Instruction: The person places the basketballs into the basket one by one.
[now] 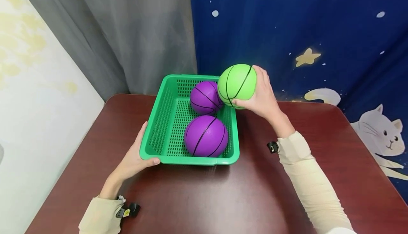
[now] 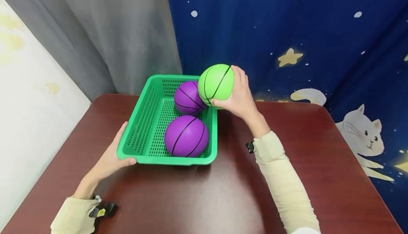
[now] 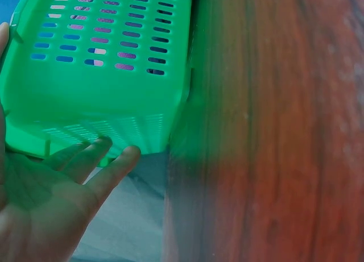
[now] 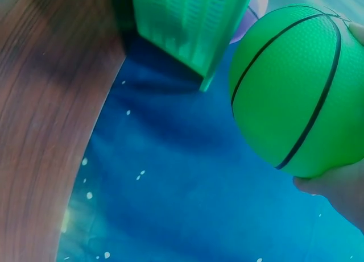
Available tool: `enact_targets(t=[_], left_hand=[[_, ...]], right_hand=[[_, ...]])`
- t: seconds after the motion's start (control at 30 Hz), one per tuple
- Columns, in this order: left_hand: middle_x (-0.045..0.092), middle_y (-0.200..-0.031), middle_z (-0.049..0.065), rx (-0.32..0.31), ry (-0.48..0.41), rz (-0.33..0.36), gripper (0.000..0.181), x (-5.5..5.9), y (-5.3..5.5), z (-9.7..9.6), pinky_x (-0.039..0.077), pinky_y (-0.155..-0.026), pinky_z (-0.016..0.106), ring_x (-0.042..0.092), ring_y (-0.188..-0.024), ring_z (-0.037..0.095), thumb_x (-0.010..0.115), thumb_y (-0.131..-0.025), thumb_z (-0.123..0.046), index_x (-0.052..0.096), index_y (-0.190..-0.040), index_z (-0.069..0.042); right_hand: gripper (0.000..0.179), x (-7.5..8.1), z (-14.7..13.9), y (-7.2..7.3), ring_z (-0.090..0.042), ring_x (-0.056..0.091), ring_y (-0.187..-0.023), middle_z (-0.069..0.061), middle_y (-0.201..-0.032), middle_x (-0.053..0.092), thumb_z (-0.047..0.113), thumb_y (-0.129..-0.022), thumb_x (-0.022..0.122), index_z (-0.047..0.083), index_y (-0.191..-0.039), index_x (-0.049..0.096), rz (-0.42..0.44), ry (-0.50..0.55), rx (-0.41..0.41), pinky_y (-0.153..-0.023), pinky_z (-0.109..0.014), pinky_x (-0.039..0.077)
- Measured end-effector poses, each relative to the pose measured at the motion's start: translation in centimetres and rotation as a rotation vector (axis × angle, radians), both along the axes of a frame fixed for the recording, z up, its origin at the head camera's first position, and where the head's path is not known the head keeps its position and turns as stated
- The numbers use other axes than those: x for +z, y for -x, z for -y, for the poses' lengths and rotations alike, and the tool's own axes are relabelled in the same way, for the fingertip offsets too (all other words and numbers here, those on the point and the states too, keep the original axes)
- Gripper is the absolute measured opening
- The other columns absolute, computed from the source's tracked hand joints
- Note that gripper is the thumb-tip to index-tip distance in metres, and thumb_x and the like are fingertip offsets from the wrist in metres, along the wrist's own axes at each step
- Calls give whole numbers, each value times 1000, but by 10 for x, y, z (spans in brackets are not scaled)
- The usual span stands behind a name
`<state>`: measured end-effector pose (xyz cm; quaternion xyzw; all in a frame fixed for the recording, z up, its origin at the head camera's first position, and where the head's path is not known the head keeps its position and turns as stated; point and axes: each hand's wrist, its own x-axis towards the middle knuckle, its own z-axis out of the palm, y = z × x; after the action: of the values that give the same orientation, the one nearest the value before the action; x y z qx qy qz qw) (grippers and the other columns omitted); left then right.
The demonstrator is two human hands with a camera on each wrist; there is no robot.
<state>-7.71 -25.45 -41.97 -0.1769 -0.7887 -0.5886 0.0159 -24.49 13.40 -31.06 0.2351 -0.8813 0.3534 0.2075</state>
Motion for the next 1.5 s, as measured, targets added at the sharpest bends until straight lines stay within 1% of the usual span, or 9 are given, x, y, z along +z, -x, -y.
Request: enact_targets(t=[0.17, 0.27, 0.4, 0.5, 0.63, 0.9, 1.07, 1.23, 1.5], left_hand=[[11, -153, 1, 18, 32, 10, 114, -9, -3, -2, 39, -91, 21, 25, -131, 26, 78, -72, -7, -3, -150, -30], [11, -152, 2, 19, 31, 9, 113, -14, -4, -3, 40, -90, 22, 26, -131, 25, 77, -72, -8, -3, -150, -30], [12, -152, 2, 30, 31, 10, 113, -19, -4, -6, 39, -91, 23, 28, -130, 20, 76, -72, -7, -2, -150, -29], [12, -152, 1, 41, 50, 2, 113, -22, -2, -8, 38, -92, 22, 28, -131, 16, 77, -72, -8, -2, -150, -29], [11, -153, 1, 42, 54, -12, 113, -23, 4, -10, 36, -93, 21, 26, -131, 16, 77, -72, -8, -2, -150, -29], [13, -152, 7, 50, 77, -73, 114, -22, 18, -10, 36, -92, 20, 27, -129, 25, 77, -70, -7, -1, -150, -28], [14, -152, 7, 58, 84, -79, 115, -21, 21, -11, 34, -93, 19, 26, -130, 26, 78, -69, -6, 0, -150, -30], [13, -153, 5, 65, 83, -72, 115, -20, 24, -13, 33, -93, 19, 25, -131, 26, 78, -69, -7, 0, -150, -31], [11, -153, 4, 51, 80, -72, 114, -21, 29, -19, 32, -95, 19, 23, -133, 27, 78, -70, -9, 0, -150, -30]], right_hand=[[111, -7, 7, -3, -26, 35, -121, -12, -138, 31, 42, -55, 86, 5, -142, 26, -16, -17, 42, -92, -51, 37], [111, -11, 11, -3, -27, 34, -121, -13, -138, 31, 42, -55, 86, 4, -141, 27, -31, -24, 69, -91, -51, 38], [110, -13, 16, -3, -27, 32, -122, -12, -138, 32, 43, -55, 86, 4, -140, 28, -32, -37, 101, -88, -51, 40], [109, -12, 19, -3, -27, 33, -122, -11, -138, 32, 43, -55, 86, 6, -140, 28, -28, -46, 113, -87, -51, 41], [108, -7, 24, 0, -26, 33, -121, -10, -137, 33, 42, -55, 86, 7, -139, 29, -42, -49, 134, -86, -50, 42], [107, 8, 36, 6, -24, 34, -121, -7, -138, 32, 42, -55, 86, 10, -140, 28, -42, -53, 176, -86, -48, 43], [108, 12, 44, 10, -23, 33, -121, -8, -138, 32, 42, -54, 86, 9, -140, 29, -56, -66, 203, -88, -47, 41], [107, 16, 50, 12, -22, 32, -121, -8, -137, 32, 42, -56, 85, 8, -140, 29, -66, -78, 233, -88, -46, 41], [111, 19, 55, 13, -24, 32, -123, -11, -137, 33, 42, -55, 85, 4, -141, 27, -67, -137, 225, -92, -45, 39]])
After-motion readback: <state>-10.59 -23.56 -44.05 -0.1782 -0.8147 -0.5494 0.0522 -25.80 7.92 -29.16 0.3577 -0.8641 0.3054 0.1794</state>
